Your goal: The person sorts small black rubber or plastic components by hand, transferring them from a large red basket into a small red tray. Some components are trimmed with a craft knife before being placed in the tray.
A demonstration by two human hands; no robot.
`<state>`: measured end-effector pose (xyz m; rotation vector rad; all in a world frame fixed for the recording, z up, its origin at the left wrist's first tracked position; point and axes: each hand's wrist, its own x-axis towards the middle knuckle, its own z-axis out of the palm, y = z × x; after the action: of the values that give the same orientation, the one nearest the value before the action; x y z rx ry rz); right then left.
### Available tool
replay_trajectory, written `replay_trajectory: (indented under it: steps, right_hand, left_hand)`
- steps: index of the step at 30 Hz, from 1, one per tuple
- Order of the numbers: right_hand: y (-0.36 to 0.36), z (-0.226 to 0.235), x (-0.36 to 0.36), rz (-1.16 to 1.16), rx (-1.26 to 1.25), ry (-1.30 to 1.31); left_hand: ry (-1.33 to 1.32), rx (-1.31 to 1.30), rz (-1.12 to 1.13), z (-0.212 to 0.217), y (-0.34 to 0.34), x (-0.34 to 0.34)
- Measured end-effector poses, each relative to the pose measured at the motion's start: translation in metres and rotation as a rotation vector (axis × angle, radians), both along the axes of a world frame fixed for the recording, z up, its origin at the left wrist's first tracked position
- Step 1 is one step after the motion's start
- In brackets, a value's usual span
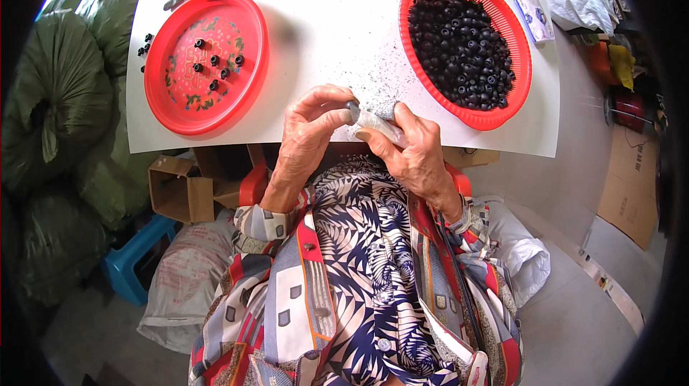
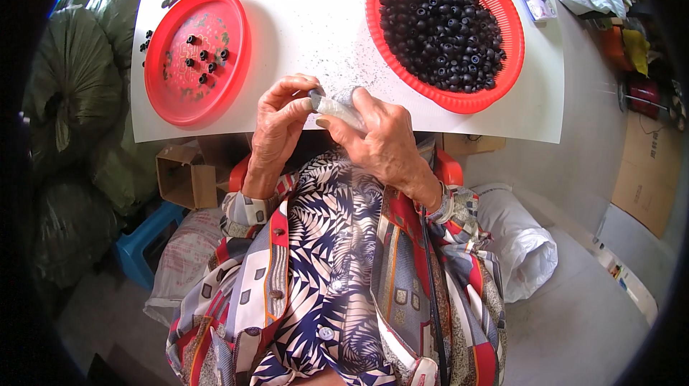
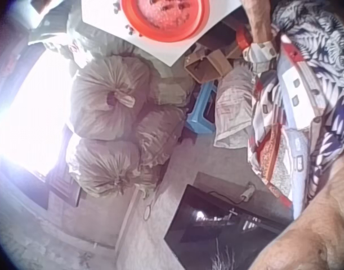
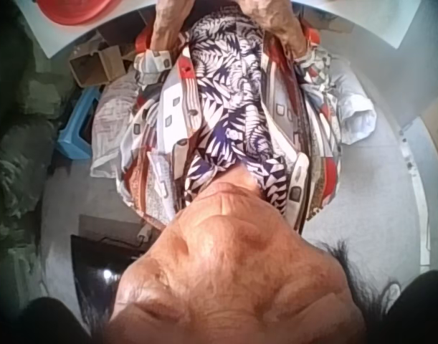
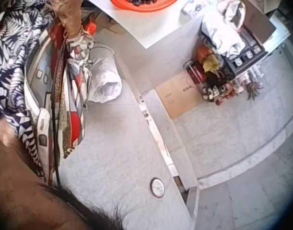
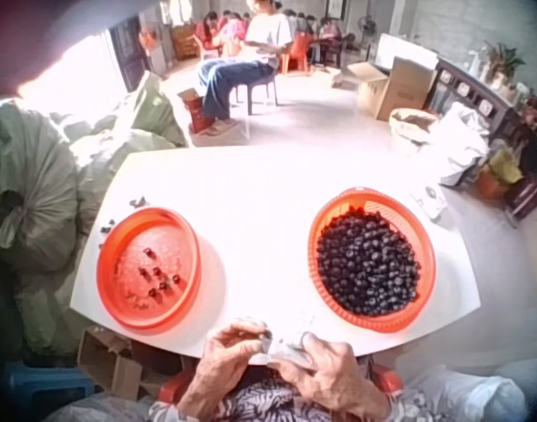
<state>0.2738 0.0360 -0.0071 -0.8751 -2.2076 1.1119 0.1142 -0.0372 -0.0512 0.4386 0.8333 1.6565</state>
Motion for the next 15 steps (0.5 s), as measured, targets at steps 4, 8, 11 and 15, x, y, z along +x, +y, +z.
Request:
replay_trajectory:
  steps: [4, 8, 11, 15]
  right_hand:
    - [-0.0001, 0.0040, -0.0006, 0.007, -0.006, -0.002]
    - [-0.0002, 0.0015, -0.0012, 0.011, -0.004, 0.018]
    - [0.0008, 0.0022, -0.0008, 0.021, -0.014, -0.008]
    - [0.0007, 0.0008, -0.0012, 0.022, -0.095, 0.001]
  left_hand:
    - [0.025, 0.018, -0.012, 0.0012, -0.0011, -0.0008]
    - [0.025, 0.034, -0.017, -0.0006, -0.0016, -0.0014]
    - [0.000, -0.035, 0.011, 0.0028, -0.0012, -0.0008]
    - [0.017, 0.002, 0.027, 0.0003, -0.0014, -0.0021]
